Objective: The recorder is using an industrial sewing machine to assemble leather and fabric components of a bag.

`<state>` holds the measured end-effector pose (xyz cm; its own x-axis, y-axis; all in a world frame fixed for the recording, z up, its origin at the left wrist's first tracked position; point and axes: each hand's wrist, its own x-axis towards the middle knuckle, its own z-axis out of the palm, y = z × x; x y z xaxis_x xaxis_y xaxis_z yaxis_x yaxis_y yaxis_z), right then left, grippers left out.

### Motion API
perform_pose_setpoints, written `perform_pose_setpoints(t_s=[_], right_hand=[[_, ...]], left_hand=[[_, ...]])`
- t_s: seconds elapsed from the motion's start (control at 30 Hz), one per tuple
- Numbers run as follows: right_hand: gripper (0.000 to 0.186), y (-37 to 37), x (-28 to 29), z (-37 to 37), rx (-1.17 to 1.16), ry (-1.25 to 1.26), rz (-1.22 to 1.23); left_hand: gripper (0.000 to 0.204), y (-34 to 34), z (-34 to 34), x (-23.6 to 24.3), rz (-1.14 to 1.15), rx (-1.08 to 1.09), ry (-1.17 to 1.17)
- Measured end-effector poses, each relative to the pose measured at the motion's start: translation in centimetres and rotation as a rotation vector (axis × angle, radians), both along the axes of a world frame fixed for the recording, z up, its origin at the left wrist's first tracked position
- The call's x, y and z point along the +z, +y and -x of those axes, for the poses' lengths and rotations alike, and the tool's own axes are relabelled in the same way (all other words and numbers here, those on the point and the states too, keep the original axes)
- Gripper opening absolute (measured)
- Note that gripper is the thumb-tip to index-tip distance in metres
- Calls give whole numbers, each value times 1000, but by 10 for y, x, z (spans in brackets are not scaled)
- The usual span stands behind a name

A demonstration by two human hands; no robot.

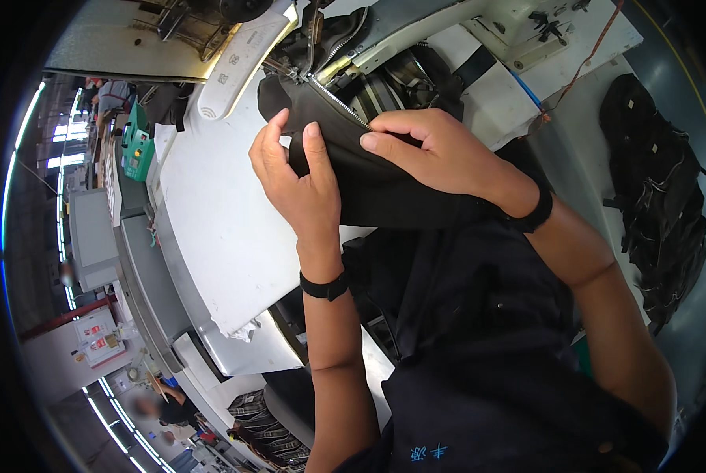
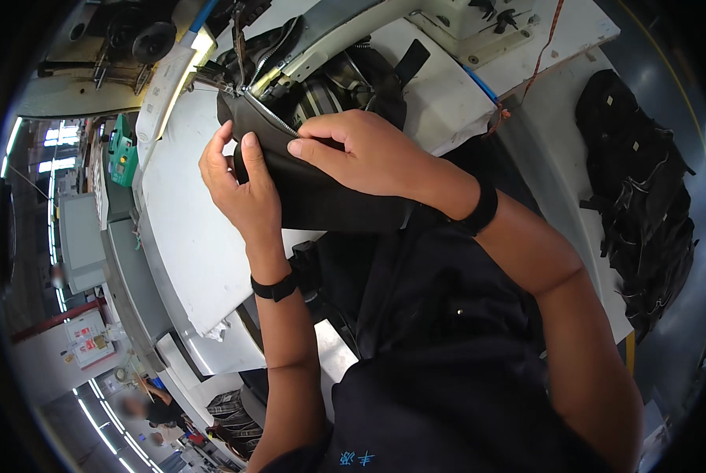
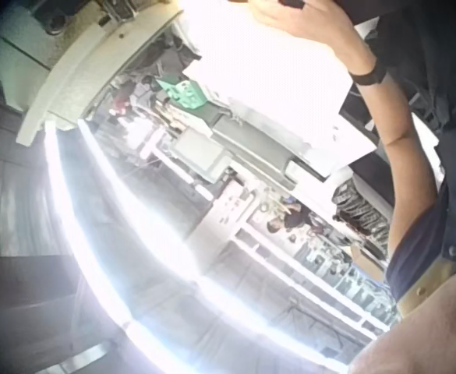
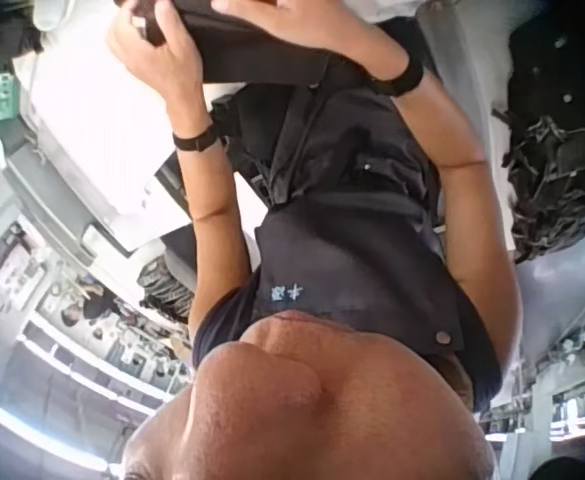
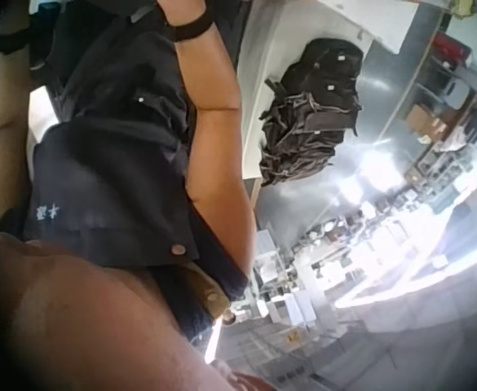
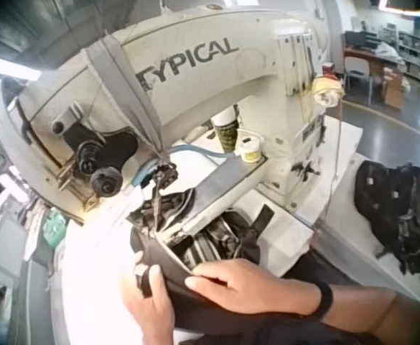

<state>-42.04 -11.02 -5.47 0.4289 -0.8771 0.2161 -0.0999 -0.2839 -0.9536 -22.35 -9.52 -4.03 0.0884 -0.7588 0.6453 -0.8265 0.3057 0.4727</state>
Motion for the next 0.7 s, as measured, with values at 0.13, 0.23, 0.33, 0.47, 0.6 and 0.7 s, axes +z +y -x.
perform_pose_setpoints(t_s=[0.13,0.23,0.33,0.47,0.6,0.7], right_hand=[[26,-7,1,-1,-6,-181,-60],[26,-23,3,-12,-5,-155,-43],[25,-39,7,-25,-24,-150,-18],[25,-38,22,-29,-49,-160,-83],[24,-35,29,-29,-6,-335,-319],[22,-35,27,-29,-19,-326,-362]], left_hand=[[36,6,3,2,12,-43,-27],[33,2,1,0,88,-83,5],[32,-3,2,6,-11,-52,116],[29,-9,-1,19,-68,-51,159],[26,-13,-1,36,-195,-113,225],[26,-7,6,35,-89,-48,27]])
